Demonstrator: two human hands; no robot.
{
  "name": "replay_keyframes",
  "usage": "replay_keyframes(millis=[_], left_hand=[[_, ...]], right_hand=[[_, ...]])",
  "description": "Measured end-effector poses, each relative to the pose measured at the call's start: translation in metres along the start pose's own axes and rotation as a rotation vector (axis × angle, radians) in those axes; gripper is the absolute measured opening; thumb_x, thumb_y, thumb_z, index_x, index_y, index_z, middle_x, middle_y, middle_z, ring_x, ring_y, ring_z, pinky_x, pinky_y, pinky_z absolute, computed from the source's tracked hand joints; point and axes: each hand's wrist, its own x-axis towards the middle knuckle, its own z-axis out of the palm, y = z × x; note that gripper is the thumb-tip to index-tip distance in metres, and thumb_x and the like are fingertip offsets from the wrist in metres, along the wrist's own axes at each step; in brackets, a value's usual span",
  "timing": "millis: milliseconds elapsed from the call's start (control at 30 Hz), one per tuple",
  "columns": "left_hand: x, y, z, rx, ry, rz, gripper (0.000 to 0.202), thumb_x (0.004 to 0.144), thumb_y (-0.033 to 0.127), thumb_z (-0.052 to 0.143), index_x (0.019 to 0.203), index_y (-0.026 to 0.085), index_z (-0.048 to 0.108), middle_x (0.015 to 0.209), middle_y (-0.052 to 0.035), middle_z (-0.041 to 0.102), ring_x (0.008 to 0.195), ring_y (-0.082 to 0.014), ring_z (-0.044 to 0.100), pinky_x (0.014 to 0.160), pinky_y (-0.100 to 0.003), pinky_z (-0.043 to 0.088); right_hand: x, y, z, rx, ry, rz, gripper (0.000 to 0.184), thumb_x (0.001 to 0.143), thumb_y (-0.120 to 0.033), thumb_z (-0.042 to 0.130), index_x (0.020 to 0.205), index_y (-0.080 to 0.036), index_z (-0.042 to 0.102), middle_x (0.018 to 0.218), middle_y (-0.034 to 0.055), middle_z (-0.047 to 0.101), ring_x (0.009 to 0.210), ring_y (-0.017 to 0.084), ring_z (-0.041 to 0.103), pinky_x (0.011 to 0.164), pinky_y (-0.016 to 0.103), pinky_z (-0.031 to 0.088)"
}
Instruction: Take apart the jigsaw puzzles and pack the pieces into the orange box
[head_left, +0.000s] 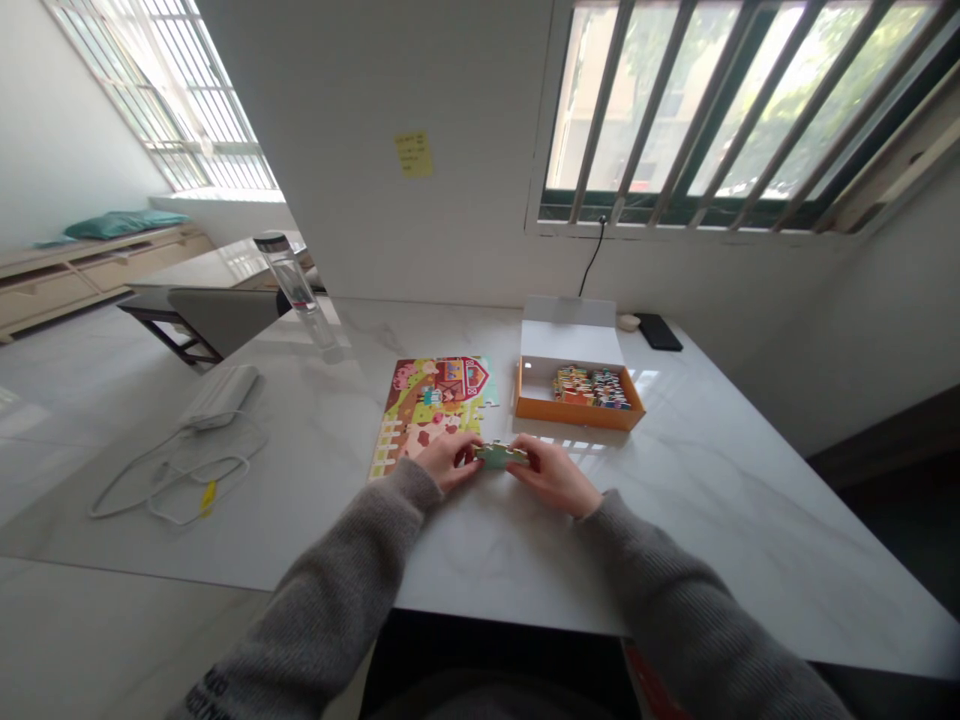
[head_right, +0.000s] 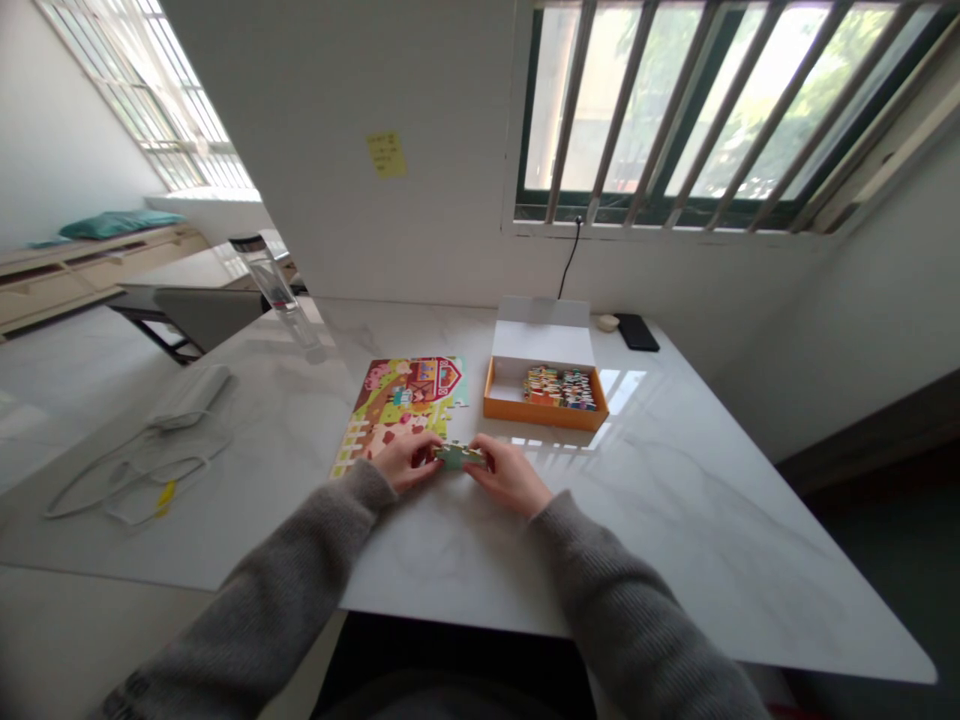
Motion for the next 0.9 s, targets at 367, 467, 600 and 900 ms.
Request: replay_keyframes(millis=[367,467,600,900], left_hand=[[-0.001,-0.001,0.0,-0.011,-0.04,-0.046,0.029,0.082,0.036,0.066,0.104,0.017,0.061,0.067,0.0045,0.058,0.055,-0.0095,0.045,0.056,-0.022,0.039],[0.001,0.003,0.001,0.012,-0.062,-0.012,0.023,0.084,0.032,0.062,0.101,0.017,0.062,0.067,0.0036,0.057,0.057,-0.0103,0.047,0.058,-0.023,0.04],[0.002,0.009,0.003,0.036,-0.071,0.047,0.019,0.086,0.031,0.058,0.094,0.016,0.064,0.074,0.0001,0.06,0.064,-0.0129,0.052,0.062,-0.024,0.042],[-0.006,-0.009,-0.04,0.094,0.432,-0.237,0.034,0.086,0.045,0.052,0.1,0.016,0.063,0.088,-0.0051,0.067,0.076,-0.0196,0.062,0.073,-0.031,0.05]], right_hand=[[0.002,0.009,0.011,-0.182,0.109,0.01,0.028,0.083,-0.024,0.064,0.104,-0.022,0.046,0.073,-0.0051,0.057,0.059,0.012,0.05,0.058,0.023,0.034],[0.003,0.011,0.012,-0.277,0.083,-0.024,0.025,0.085,-0.023,0.062,0.107,-0.021,0.051,0.069,-0.0046,0.054,0.06,0.014,0.049,0.058,0.023,0.032],[0.002,0.008,0.016,-0.196,0.004,-0.106,0.007,0.088,-0.019,0.056,0.095,-0.02,0.057,0.069,-0.0028,0.055,0.062,0.013,0.049,0.059,0.023,0.033],[0.006,0.001,0.013,-0.026,0.062,-0.123,0.02,0.091,-0.022,0.048,0.097,-0.018,0.067,0.085,0.0048,0.066,0.072,0.014,0.059,0.069,0.026,0.045]])
